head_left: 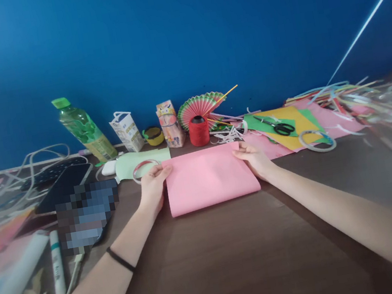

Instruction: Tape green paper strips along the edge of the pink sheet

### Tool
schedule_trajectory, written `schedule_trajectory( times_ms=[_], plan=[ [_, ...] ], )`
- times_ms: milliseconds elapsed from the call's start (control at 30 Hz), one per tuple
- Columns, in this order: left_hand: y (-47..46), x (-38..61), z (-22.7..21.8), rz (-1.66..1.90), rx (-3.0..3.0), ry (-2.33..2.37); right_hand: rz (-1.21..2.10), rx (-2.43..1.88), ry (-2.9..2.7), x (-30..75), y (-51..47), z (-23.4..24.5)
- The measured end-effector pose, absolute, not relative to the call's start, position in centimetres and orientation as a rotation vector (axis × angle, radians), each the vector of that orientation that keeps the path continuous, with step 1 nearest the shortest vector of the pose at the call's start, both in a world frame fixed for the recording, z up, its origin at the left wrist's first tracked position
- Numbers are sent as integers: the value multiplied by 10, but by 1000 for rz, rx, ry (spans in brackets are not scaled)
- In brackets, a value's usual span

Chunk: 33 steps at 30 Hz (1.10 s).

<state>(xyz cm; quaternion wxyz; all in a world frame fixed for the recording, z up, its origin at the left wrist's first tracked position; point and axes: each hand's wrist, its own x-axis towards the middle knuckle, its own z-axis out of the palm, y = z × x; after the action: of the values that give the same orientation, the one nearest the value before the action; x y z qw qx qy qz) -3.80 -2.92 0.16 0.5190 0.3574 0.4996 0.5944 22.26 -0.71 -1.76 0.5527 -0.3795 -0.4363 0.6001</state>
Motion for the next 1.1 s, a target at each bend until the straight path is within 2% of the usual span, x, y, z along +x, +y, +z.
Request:
schedule_trajectory(
  times_ms=[1100],
  plan=[
    [-29,-39,0,1428,844,1167,1442,-917,-1054,225,-9,-16]
  ],
)
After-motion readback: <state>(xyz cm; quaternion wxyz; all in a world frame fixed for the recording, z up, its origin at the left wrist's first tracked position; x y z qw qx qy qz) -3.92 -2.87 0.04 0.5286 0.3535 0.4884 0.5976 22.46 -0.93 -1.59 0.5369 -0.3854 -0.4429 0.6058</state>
